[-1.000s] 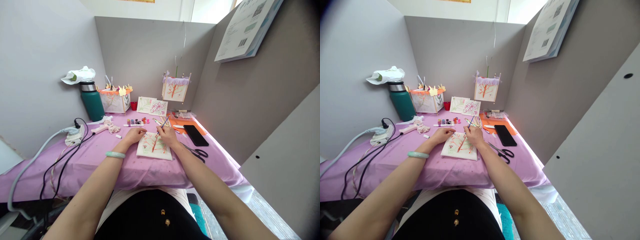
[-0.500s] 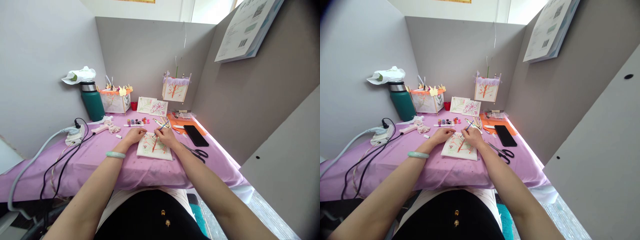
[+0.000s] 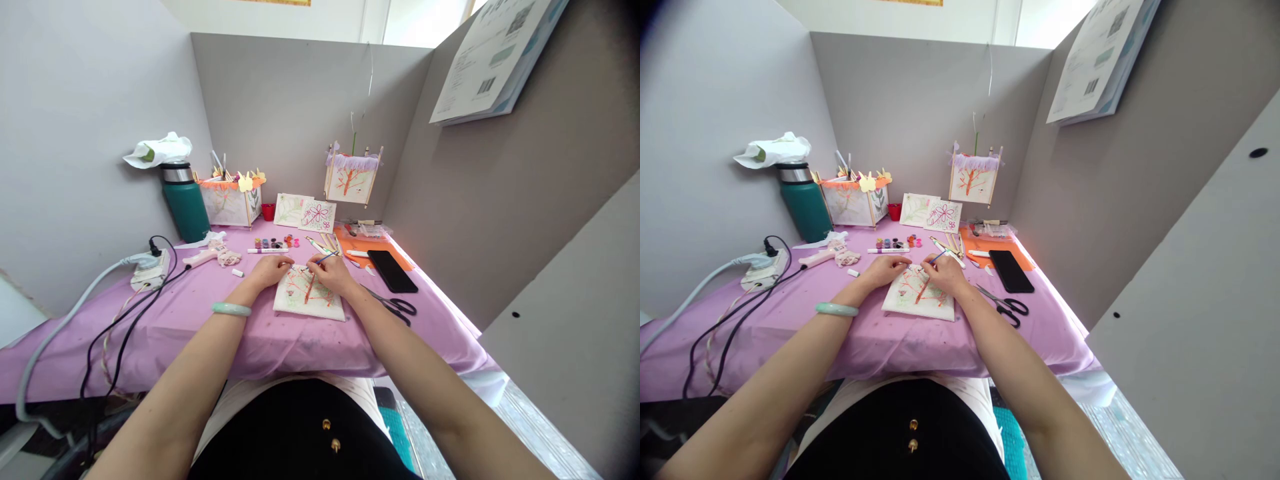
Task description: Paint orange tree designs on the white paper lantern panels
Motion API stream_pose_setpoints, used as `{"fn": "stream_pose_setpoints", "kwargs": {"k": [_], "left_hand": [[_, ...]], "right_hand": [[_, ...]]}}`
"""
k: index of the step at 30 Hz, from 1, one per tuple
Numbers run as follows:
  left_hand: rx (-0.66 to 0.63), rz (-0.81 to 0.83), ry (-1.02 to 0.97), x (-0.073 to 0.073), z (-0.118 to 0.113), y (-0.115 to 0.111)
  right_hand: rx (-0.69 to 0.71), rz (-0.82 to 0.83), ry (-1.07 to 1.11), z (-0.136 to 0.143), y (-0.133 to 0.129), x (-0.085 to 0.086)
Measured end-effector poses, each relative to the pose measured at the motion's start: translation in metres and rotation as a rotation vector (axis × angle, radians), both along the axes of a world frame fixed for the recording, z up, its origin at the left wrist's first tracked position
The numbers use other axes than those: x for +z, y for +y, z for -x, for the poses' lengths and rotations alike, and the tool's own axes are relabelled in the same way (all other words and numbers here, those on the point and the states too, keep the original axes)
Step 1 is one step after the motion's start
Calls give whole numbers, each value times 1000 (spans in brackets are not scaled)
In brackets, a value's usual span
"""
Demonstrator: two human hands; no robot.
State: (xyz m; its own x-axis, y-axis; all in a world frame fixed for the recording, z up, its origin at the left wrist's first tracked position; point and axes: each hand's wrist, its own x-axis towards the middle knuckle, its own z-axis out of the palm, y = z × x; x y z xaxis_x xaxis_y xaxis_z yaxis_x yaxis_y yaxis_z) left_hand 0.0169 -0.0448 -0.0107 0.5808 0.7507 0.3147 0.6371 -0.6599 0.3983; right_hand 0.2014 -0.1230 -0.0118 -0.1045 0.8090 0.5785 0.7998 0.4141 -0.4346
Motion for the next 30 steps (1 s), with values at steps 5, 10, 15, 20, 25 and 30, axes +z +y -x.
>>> {"fn": "stream_pose_setpoints", "kwargs": {"k": [5, 10, 15, 20, 25, 30], "left_hand": [[2, -7, -3, -2, 0, 3], [2, -4, -13, -4, 1, 4], [9, -2, -18, -2, 0, 2], [17, 3, 1, 0, 0, -1], [10, 9, -4, 1, 0, -1], [18, 28, -14, 0, 0, 0]], "right_hand": [[28, 20, -4, 1, -2, 2], [45, 9, 6, 2, -4, 4], [67, -50, 48, 2, -3, 4], [95, -12, 52, 2, -2, 2], [96, 24, 51, 3, -3, 2], [89, 52, 27, 4, -6, 5]]}}
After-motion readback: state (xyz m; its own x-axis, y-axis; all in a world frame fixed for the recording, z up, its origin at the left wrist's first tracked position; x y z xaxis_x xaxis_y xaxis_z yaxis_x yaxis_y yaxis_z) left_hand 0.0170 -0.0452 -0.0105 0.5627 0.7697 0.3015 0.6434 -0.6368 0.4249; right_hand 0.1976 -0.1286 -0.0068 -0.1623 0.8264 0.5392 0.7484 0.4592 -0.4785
